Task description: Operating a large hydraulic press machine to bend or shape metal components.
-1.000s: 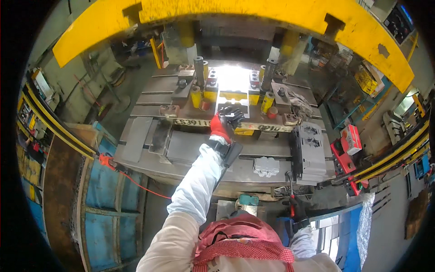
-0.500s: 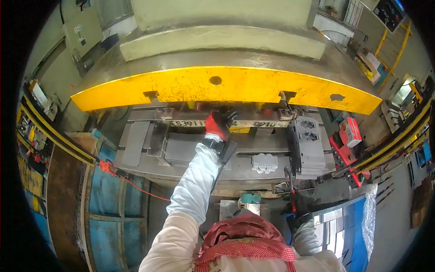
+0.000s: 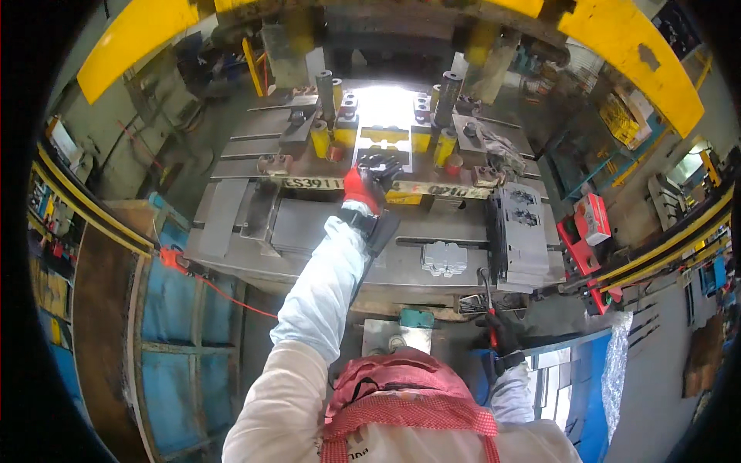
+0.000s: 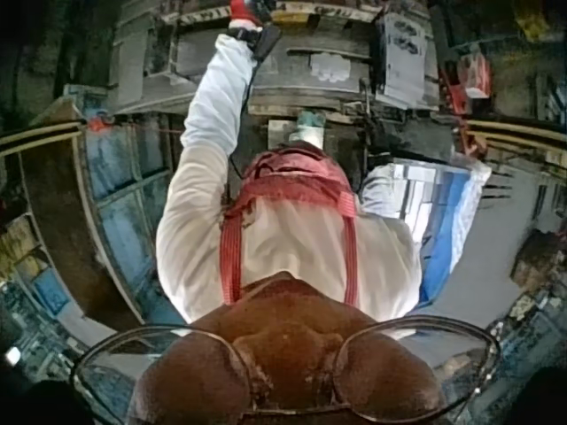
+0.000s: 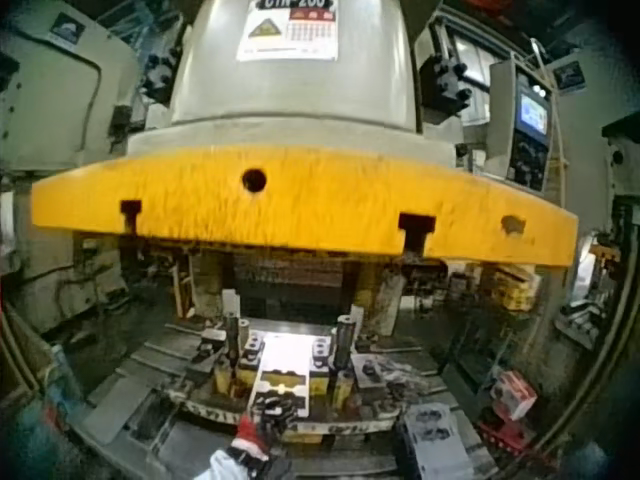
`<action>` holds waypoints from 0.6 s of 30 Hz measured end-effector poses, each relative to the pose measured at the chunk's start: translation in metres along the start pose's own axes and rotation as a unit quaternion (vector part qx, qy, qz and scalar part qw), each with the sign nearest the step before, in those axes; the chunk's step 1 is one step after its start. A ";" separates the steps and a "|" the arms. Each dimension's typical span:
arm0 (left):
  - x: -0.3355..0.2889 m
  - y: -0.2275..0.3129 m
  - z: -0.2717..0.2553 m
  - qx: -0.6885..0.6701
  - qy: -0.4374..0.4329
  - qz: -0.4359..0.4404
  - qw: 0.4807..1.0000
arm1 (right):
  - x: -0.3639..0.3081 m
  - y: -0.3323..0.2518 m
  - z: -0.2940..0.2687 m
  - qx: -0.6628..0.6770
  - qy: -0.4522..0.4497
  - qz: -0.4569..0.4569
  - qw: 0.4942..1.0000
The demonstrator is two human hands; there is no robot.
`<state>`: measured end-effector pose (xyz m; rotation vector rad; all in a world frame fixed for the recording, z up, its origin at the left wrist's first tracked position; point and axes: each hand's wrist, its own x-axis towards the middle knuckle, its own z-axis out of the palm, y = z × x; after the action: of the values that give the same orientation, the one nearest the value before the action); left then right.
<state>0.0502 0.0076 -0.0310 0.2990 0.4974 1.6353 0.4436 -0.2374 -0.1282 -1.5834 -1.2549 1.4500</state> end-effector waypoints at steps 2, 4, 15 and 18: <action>0.002 0.000 0.000 0.011 0.015 -0.002 1.000 | 0.004 -0.027 0.001 -0.083 0.043 -0.080 0.992; 0.001 0.000 0.001 0.022 -0.001 0.010 1.000 | 0.006 -0.066 0.015 -0.097 0.095 -0.118 0.984; -0.012 0.004 0.010 0.062 0.008 0.009 0.998 | 0.244 -0.307 0.133 0.085 -0.222 -0.318 0.918; -0.014 0.005 0.012 0.092 0.014 0.033 0.995 | 0.302 -0.328 0.157 -0.046 -0.191 -0.306 0.931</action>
<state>0.0528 -0.0045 -0.0171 0.4344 0.6671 1.6613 0.1981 0.1318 0.0349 -0.8413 -1.8561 1.3177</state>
